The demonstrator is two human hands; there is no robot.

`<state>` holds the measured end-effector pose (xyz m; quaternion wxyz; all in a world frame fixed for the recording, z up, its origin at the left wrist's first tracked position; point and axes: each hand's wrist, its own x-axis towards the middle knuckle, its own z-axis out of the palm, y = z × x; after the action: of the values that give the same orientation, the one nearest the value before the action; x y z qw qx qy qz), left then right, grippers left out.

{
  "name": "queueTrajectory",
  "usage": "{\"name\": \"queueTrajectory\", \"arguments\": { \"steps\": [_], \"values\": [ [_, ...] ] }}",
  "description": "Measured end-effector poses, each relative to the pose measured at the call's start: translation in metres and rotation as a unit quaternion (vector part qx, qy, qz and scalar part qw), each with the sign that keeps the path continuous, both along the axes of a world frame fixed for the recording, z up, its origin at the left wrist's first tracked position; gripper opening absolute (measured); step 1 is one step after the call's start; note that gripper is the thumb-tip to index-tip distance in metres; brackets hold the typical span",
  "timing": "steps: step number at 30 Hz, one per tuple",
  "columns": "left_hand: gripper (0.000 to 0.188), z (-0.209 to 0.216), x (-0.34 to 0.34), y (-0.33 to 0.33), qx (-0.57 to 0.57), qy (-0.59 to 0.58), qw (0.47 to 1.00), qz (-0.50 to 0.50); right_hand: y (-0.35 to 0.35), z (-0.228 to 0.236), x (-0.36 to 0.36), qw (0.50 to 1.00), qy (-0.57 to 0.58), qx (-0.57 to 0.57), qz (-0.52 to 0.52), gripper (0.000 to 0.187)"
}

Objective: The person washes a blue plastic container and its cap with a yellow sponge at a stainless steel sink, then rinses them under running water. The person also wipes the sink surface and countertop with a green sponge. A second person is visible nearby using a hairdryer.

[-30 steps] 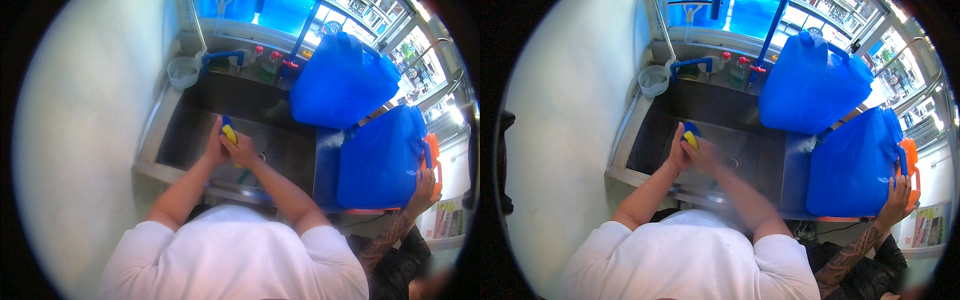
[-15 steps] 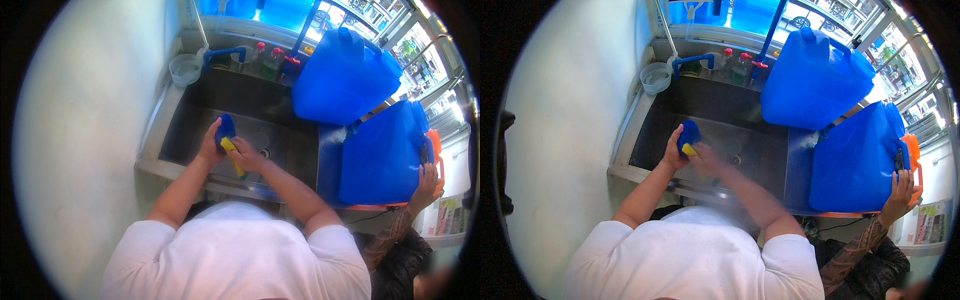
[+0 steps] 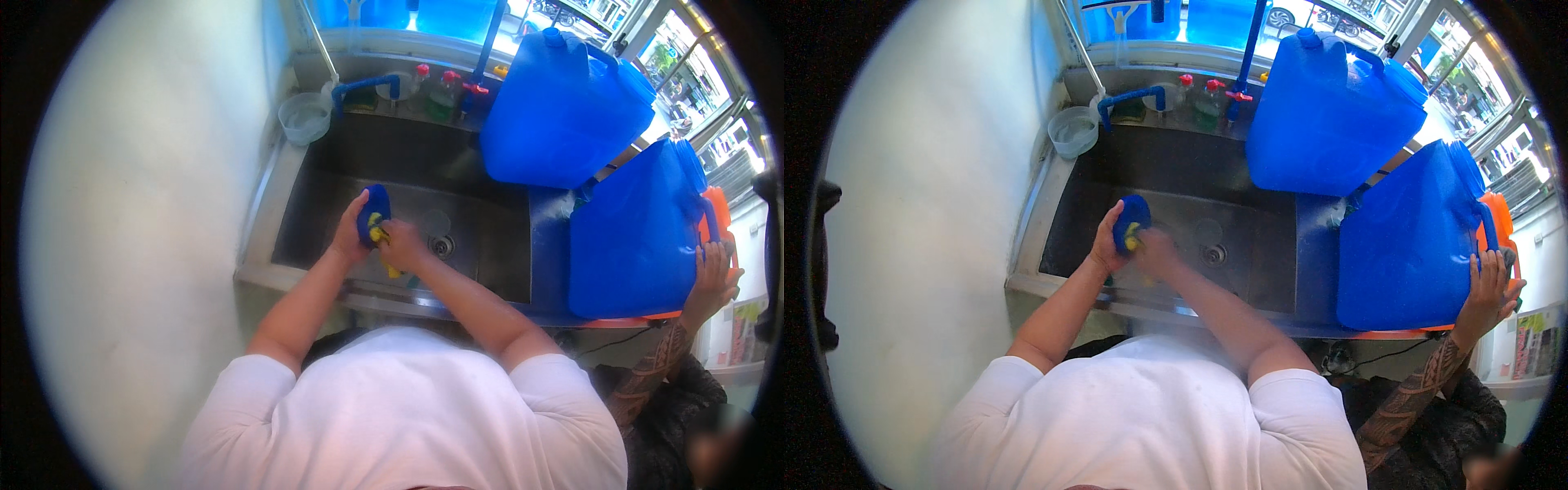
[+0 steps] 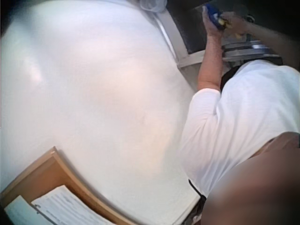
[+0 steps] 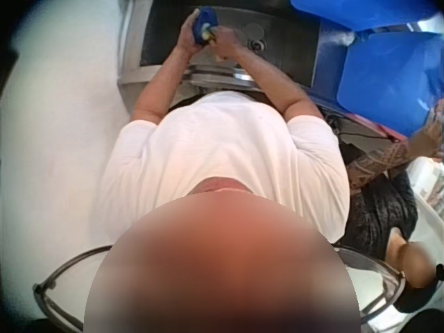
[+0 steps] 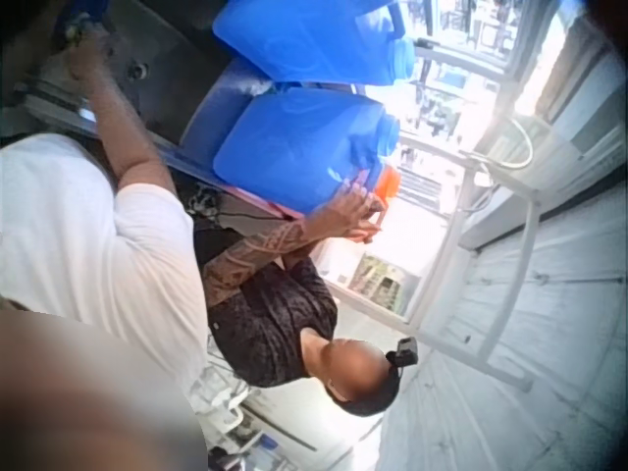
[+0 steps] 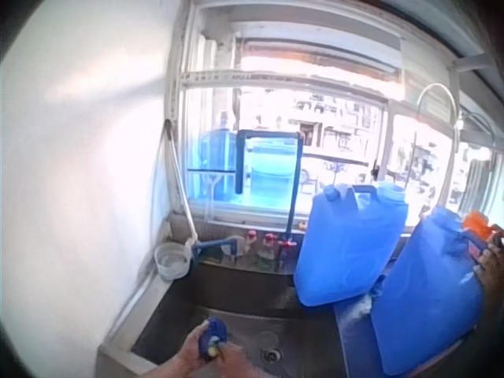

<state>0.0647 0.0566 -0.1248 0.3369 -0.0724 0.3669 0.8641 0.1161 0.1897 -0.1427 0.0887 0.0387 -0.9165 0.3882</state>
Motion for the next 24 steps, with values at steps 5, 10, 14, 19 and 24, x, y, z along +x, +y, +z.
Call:
{"name": "queueTrajectory", "arguments": {
  "steps": [5,10,14,19,24],
  "values": [
    [0.054,0.004,0.005,0.004,0.009,0.032,0.998,-0.060,-0.004,0.008,-0.025,0.978,-0.043,-0.107,-0.174,0.030],
    [0.056,0.029,-0.008,-0.009,0.008,-0.053,0.995,-0.079,-0.029,0.017,0.010,0.989,0.076,-0.119,-0.052,0.033],
    [0.069,0.027,-0.013,0.002,0.074,-0.057,0.991,-0.091,-0.008,0.027,0.008,0.996,0.052,-0.073,0.015,0.045],
    [0.065,0.010,-0.007,0.013,0.108,-0.032,0.993,0.047,0.017,0.052,-0.023,0.910,-0.061,-0.401,-0.085,0.044],
    [0.053,0.002,-0.002,0.012,0.096,0.004,0.993,0.061,0.059,0.057,-0.036,0.975,-0.123,-0.118,-0.146,0.051]
  ]
}}
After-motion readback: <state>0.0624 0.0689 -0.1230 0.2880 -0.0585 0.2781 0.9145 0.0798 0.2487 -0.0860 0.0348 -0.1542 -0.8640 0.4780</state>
